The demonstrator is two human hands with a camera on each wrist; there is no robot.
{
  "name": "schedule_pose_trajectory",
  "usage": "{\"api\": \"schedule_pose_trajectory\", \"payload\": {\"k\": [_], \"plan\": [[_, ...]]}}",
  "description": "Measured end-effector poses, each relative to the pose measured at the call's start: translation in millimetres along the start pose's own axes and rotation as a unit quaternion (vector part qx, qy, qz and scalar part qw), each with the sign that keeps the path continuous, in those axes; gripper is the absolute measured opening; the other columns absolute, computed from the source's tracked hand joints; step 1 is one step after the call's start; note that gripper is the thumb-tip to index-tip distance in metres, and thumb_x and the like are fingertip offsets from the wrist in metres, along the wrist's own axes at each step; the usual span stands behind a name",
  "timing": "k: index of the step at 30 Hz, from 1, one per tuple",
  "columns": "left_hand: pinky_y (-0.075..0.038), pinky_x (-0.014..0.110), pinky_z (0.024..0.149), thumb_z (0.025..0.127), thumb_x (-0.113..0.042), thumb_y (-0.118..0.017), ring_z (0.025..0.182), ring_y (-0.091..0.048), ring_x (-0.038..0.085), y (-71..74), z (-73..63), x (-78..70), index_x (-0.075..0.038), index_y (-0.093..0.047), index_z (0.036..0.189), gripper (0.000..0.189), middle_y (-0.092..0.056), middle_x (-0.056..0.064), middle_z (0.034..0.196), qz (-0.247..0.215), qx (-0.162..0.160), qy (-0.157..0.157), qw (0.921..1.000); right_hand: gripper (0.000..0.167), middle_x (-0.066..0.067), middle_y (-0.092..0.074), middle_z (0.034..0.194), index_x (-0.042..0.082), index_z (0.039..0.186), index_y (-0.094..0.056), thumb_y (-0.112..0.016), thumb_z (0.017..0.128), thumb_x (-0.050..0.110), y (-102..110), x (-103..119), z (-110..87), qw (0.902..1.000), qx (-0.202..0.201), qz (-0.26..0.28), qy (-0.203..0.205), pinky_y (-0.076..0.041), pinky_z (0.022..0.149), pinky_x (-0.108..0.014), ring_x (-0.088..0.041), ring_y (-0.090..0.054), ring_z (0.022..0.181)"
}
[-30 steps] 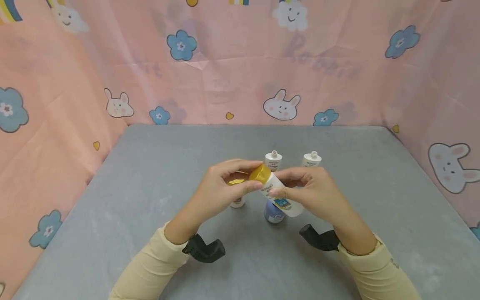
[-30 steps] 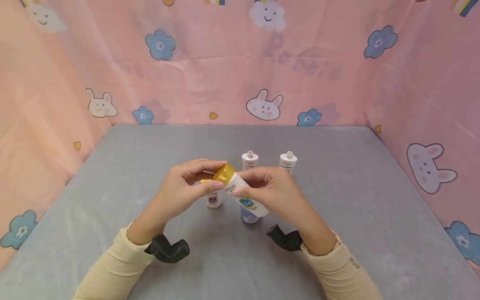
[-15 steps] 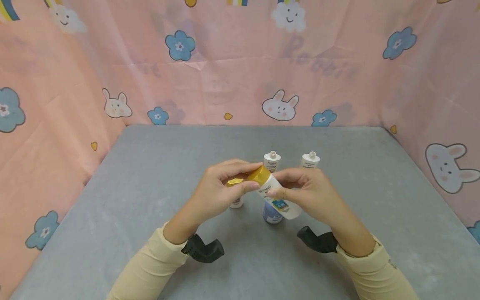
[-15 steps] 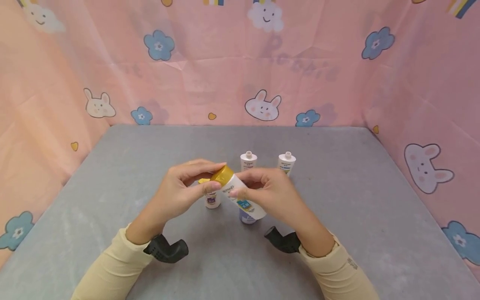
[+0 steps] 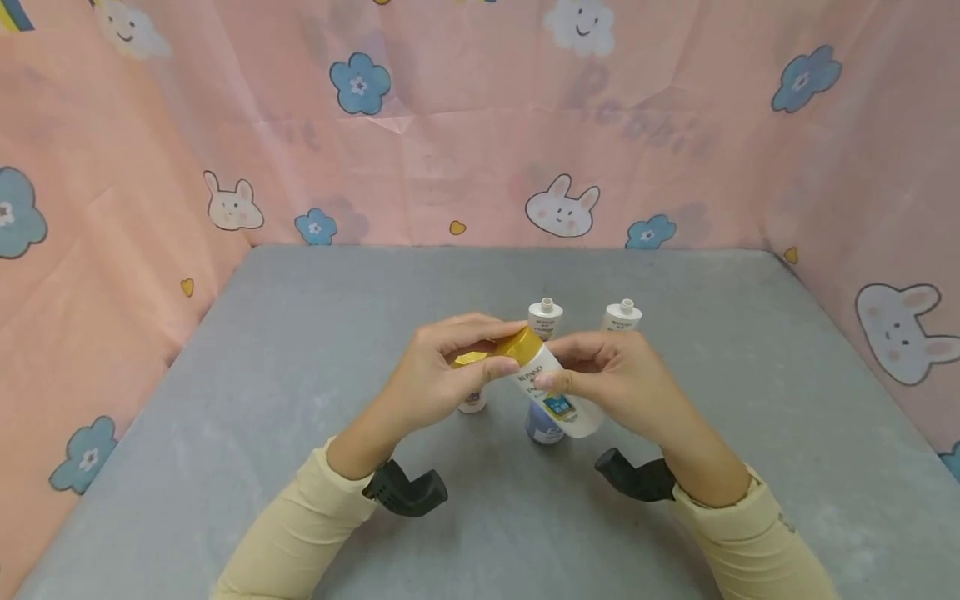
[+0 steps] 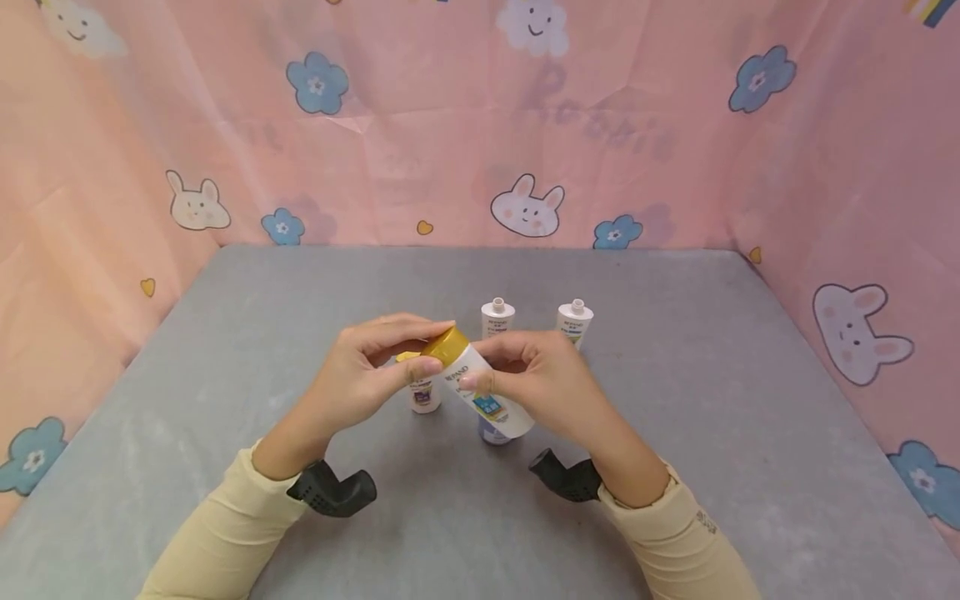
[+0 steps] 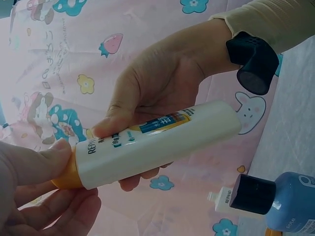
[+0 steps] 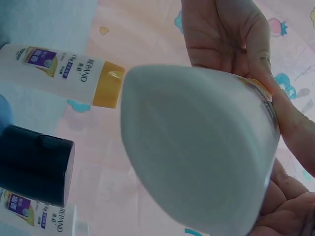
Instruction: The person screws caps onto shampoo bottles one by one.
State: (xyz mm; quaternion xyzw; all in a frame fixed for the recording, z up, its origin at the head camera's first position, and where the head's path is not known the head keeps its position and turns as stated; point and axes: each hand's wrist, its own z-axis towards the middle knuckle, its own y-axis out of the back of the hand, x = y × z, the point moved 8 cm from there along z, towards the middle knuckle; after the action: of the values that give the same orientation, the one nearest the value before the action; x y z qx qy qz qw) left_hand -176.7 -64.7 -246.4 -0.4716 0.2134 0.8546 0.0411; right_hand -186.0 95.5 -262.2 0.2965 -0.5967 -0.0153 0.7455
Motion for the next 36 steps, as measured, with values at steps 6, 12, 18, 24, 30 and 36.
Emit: {"api": "schedule_pose_trajectory", "payload": {"k": [6, 12, 18, 24, 30, 36], "plan": [[-0.060, 0.032, 0.086, 0.087, 0.002, -0.072, 0.100, -0.067, 0.020, -3.0, 2.0, 0.8, 0.003, -0.068, 0.123, 0.036, -0.070, 0.016, 0.114, -0.001, 0.014, 0.001, 0.9999, 0.024, -0.015, -0.076, 0.099, 0.001, 0.108, -0.074, -0.076, 0.087, 0.012, 1.9, -0.8, -1.2, 1.0000, 0.001, 0.008, 0.002, -0.060, 0.069, -0.032, -0.014, -0.071, 0.080], [-0.061, 0.033, 0.085, 0.088, 0.001, -0.071, 0.099, -0.066, 0.019, -2.6, 1.4, -0.4, 0.002, -0.068, 0.123, 0.035, -0.070, 0.015, 0.115, 0.008, 0.016, -0.008, 0.9998, 0.024, -0.016, -0.076, 0.100, 0.000, 0.107, -0.074, -0.077, 0.086, 0.012, 1.7, -0.8, -1.4, 0.9999, 0.002, 0.010, -0.004, -0.060, 0.069, -0.032, -0.013, -0.072, 0.079], [-0.060, 0.037, 0.088, 0.088, 0.003, -0.070, 0.101, -0.067, 0.021, -1.8, 2.0, -2.0, 0.004, -0.067, 0.123, 0.035, -0.070, 0.017, 0.116, 0.006, 0.021, -0.023, 0.9995, 0.025, -0.016, -0.076, 0.099, 0.000, 0.107, -0.075, -0.078, 0.086, 0.012, 1.7, 1.1, -0.4, 1.0000, 0.004, 0.005, -0.006, -0.060, 0.069, -0.032, -0.012, -0.072, 0.078], [-0.059, 0.035, 0.090, 0.088, 0.005, -0.069, 0.103, -0.067, 0.025, -1.5, 1.7, -4.5, 0.008, -0.066, 0.122, 0.034, -0.069, 0.021, 0.116, -0.012, 0.031, -0.032, 0.9989, 0.024, -0.016, -0.076, 0.097, -0.001, 0.106, -0.075, -0.078, 0.086, 0.012, 0.2, 2.8, 0.0, 0.9998, 0.013, 0.014, 0.002, -0.060, 0.070, -0.032, -0.013, -0.072, 0.079], [-0.058, 0.037, 0.093, 0.087, 0.009, -0.068, 0.106, -0.065, 0.028, -2.9, 1.4, -2.5, 0.010, -0.064, 0.122, 0.035, -0.067, 0.024, 0.118, -0.047, 0.049, -0.022, 0.9974, 0.024, -0.018, -0.076, 0.098, -0.004, 0.105, -0.074, -0.077, 0.086, 0.009, -1.8, 1.3, 0.2, 0.9981, 0.037, 0.046, 0.014, -0.061, 0.076, -0.030, -0.011, -0.073, 0.083], [-0.057, 0.036, 0.095, 0.089, 0.003, -0.069, 0.108, -0.064, 0.028, -3.5, 1.3, -3.3, 0.010, -0.063, 0.123, 0.036, -0.066, 0.024, 0.120, -0.065, 0.061, -0.022, 0.9958, 0.026, -0.012, -0.076, 0.097, -0.007, 0.106, -0.073, -0.076, 0.087, 0.009, -1.5, 1.2, -0.4, 0.9960, 0.052, 0.069, 0.023, -0.061, 0.077, -0.029, -0.011, -0.072, 0.083]]}}
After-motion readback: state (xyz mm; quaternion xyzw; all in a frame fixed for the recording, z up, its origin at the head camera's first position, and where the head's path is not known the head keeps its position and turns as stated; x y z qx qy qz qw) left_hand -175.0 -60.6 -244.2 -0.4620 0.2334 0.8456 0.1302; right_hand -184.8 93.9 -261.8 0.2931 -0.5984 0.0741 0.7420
